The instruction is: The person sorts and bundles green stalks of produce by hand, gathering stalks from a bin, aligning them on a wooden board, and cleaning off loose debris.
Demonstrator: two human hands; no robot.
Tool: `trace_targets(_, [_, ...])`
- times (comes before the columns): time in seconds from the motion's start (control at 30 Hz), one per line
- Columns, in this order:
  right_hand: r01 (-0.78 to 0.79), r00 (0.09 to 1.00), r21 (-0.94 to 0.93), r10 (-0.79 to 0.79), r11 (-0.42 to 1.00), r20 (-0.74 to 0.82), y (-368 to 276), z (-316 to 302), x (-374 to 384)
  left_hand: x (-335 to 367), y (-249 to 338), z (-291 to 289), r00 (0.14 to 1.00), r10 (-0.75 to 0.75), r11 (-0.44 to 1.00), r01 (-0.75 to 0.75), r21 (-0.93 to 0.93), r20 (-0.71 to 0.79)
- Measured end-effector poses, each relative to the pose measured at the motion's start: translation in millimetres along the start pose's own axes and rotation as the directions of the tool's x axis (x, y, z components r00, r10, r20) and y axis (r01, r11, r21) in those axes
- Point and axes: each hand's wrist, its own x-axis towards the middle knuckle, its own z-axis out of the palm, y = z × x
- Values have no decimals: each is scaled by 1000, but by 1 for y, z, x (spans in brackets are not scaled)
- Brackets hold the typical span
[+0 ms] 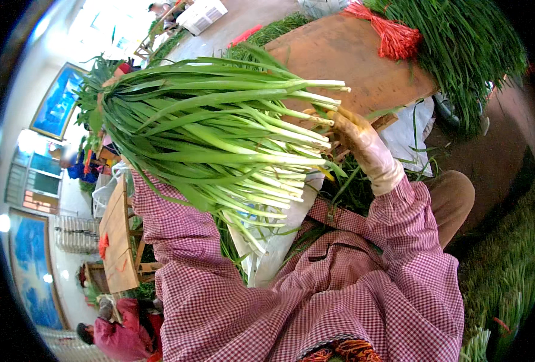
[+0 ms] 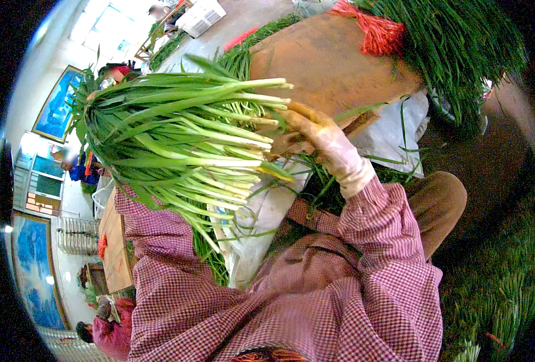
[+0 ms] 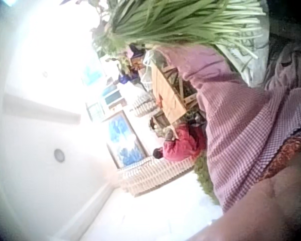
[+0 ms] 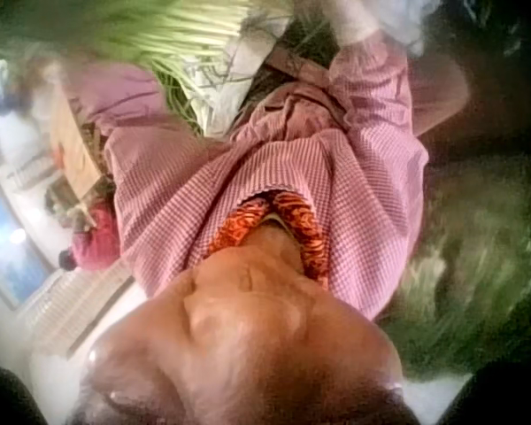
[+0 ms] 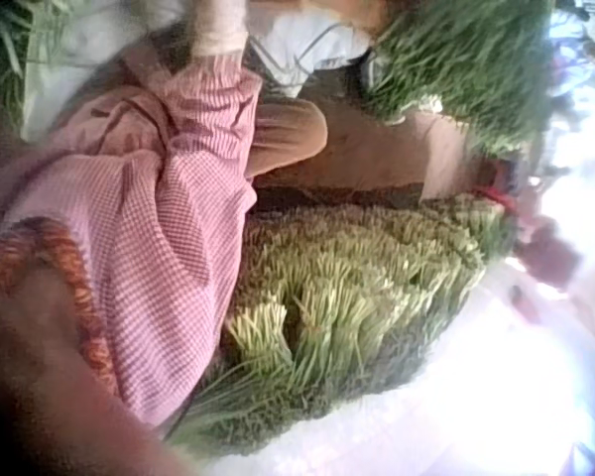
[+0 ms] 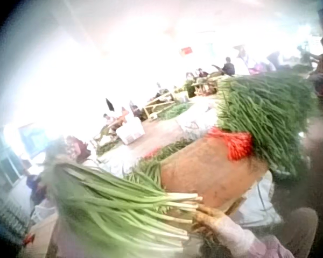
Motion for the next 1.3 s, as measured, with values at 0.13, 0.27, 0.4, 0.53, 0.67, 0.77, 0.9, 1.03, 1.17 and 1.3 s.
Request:
trace_targets(0.13, [-178,960,-27,180,984,216,-31,8,10,-1,-12,-5,1000,-3,1000,3,-17,0])
trace_targets(0.27, [126,971,-192,-81,973,227,-3,-1,-11,-9,7,-6,1000,0,1000,0,14,-18])
trace_targets(0.4, [9,793,-990,602,139,92,73,-80,-71,-10,6,-7,1000,12,1000,-12,2,-9])
trace_targets(0.53, [-273,908,-958,305,-89,-287,62,-93,-78,-9,9,12,1000,-8,1000,8,18,-14])
trace_targets(0.67, [90,996,-679,-85,728,41,16,-41,-15,-3,-20,23,997,-49,999,49,-18,-54])
trace_targets(0.77, [-49,995,63,43,997,85,28,-25,8,16,-29,44,996,-59,998,58,-32,-59])
trace_targets(0.9, [-67,995,327,87,943,-47,6,34,-3,13,-27,57,993,-63,998,61,-20,-95])
trace_targets(1.03, [-96,964,56,79,994,253,-16,17,-19,20,-32,60,993,-68,997,65,-29,-102])
trace_targets(1.17, [148,969,-363,-61,920,241,-6,-2,-23,30,-27,54,992,-75,997,72,-30,-102])
trace_targets(1.3, [4,980,-681,132,732,147,17,-42,-60,38,-18,36,989,-112,993,109,-43,-98])
